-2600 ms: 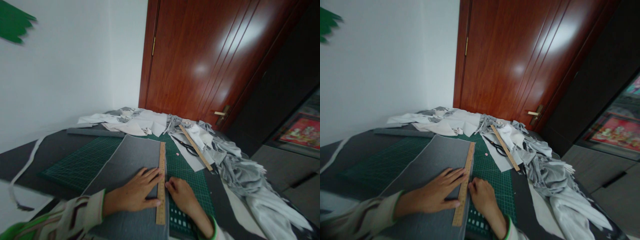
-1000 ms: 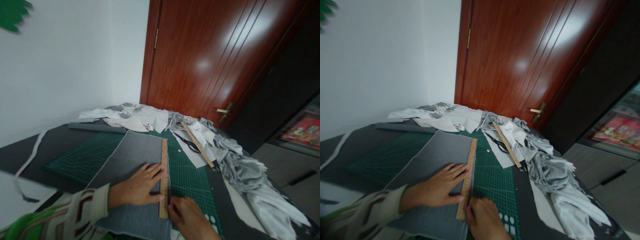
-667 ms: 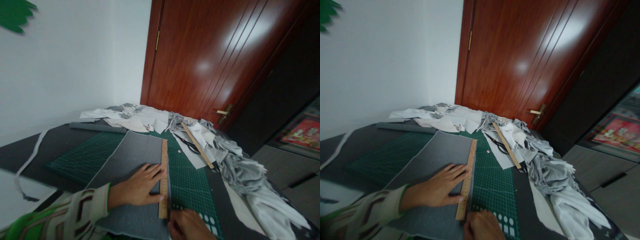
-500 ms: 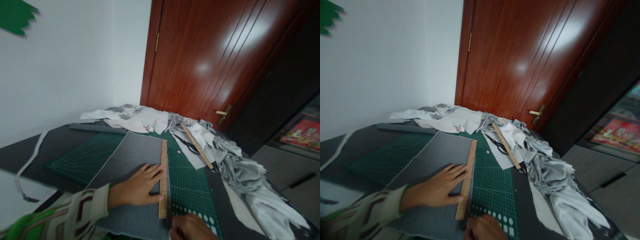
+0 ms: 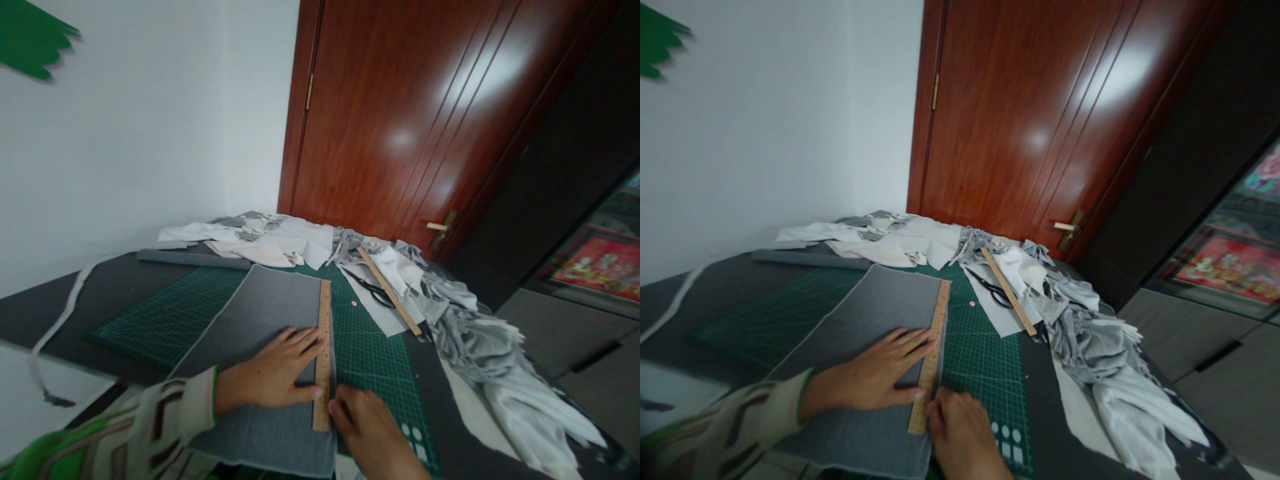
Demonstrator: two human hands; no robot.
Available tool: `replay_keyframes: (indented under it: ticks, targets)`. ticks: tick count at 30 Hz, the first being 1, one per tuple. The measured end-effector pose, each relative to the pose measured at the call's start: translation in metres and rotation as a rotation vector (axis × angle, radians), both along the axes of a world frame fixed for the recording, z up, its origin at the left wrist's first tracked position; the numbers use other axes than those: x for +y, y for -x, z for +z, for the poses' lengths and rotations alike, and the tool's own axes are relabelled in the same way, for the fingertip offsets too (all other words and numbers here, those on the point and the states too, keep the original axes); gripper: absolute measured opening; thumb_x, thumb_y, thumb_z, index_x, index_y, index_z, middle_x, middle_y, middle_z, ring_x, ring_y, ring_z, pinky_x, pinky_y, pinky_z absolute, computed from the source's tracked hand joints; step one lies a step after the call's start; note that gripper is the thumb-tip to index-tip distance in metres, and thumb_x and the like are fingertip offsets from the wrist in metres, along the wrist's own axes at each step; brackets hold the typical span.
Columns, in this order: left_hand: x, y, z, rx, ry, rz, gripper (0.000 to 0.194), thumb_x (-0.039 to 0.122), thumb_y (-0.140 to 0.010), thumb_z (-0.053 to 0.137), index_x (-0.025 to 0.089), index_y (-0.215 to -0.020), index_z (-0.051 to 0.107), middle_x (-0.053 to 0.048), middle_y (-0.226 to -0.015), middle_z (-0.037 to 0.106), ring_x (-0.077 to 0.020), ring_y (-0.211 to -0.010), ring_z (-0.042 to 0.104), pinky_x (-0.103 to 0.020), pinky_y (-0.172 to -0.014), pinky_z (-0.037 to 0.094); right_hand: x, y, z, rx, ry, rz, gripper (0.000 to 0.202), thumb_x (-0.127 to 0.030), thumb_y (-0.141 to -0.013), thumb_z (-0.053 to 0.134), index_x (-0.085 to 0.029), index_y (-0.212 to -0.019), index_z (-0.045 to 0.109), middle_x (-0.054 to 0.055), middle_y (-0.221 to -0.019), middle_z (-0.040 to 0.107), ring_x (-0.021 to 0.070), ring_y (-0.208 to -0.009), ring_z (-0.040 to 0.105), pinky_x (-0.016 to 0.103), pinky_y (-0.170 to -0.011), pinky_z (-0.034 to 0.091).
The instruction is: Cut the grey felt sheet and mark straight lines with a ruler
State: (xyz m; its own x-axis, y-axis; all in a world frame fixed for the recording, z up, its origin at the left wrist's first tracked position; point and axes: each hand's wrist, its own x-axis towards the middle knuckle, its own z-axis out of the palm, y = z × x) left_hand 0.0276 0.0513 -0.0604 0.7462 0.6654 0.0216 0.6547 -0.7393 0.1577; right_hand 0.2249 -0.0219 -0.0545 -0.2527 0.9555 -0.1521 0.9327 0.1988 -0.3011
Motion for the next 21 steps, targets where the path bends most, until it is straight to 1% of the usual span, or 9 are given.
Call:
replay_keyframes:
  ticks: [3,6,9,12,17,19,21]
  targets:
    - [0.0,0.0,0.001,-0.022,0.004,-0.008,0.075,0.06,-0.092,0.045,0.014,-0.15,0.029,-0.017,-0.157,0.025,-0.033,-0.145,0.023,-0.058,-0.114,0.025,-0.005,-0.001,0.001,0.012,0.02,0.006,0.025,-0.02,-0.098,0.041,-0.017,-0.092,0.066,0.008,-0.095,0.075,0.0222,-0.094,0.068,0.027,-0.074,0.039]
    - [-0.001,0.0,0.002,-0.033,-0.004,-0.008,0.075,0.06,-0.091,0.046,0.014,-0.149,0.031,-0.018,-0.156,0.026,-0.0336,-0.144,0.025,-0.057,-0.114,0.025,-0.005,-0.003,-0.004,0.036,0.01,-0.005,0.027,-0.02,-0.098,0.041,-0.018,-0.089,0.066,0.007,-0.092,0.074,0.0205,-0.091,0.068,0.026,-0.072,0.038]
    - [-0.001,0.0,0.001,-0.021,-0.02,-0.009,0.074,0.06,-0.092,0.045,0.015,-0.149,0.031,-0.017,-0.156,0.026,-0.0324,-0.144,0.025,-0.055,-0.115,0.025,-0.003,-0.002,-0.008,0.002,-0.025,-0.031,0.029,-0.021,-0.099,0.04,-0.018,-0.088,0.066,0.006,-0.09,0.074,0.0204,-0.089,0.069,0.027,-0.07,0.037]
    - [0.0,-0.001,0.0,-0.025,-0.032,-0.016,0.073,0.06,-0.092,0.045,0.015,-0.149,0.031,-0.017,-0.156,0.027,-0.0318,-0.145,0.025,-0.055,-0.115,0.025,-0.003,0.0,-0.007,-0.048,-0.013,-0.032,0.028,-0.021,-0.099,0.039,-0.018,-0.093,0.066,0.006,-0.094,0.075,0.0225,-0.094,0.069,0.028,-0.071,0.036]
    - [0.0,-0.002,0.002,-0.014,-0.026,-0.008,0.074,0.059,-0.093,0.045,0.014,-0.15,0.029,-0.018,-0.156,0.026,-0.0321,-0.145,0.025,-0.056,-0.114,0.025,-0.009,0.001,-0.001,-0.091,0.009,0.029,0.029,-0.016,-0.097,0.039,-0.018,-0.096,0.067,0.007,-0.094,0.075,0.0242,-0.093,0.07,0.03,-0.069,0.035]
    - [0.0,-0.002,0.002,-0.002,-0.027,-0.004,0.075,0.06,-0.093,0.043,0.013,-0.15,0.028,-0.018,-0.157,0.026,-0.0313,-0.145,0.024,-0.055,-0.115,0.025,-0.013,0.0,-0.002,-0.107,0.007,0.051,0.028,-0.015,-0.095,0.04,-0.018,-0.095,0.068,0.008,-0.092,0.075,0.0246,-0.092,0.07,0.03,-0.067,0.034]
    - [0.0,-0.002,0.003,0.002,-0.027,-0.002,0.076,0.061,-0.093,0.042,0.013,-0.15,0.028,-0.017,-0.157,0.025,-0.0307,-0.145,0.024,-0.054,-0.115,0.024,-0.016,-0.002,-0.006,-0.115,0.021,0.103,0.025,-0.015,-0.092,0.045,-0.018,-0.09,0.069,0.009,-0.089,0.076,0.0244,-0.088,0.071,0.029,-0.064,0.033]
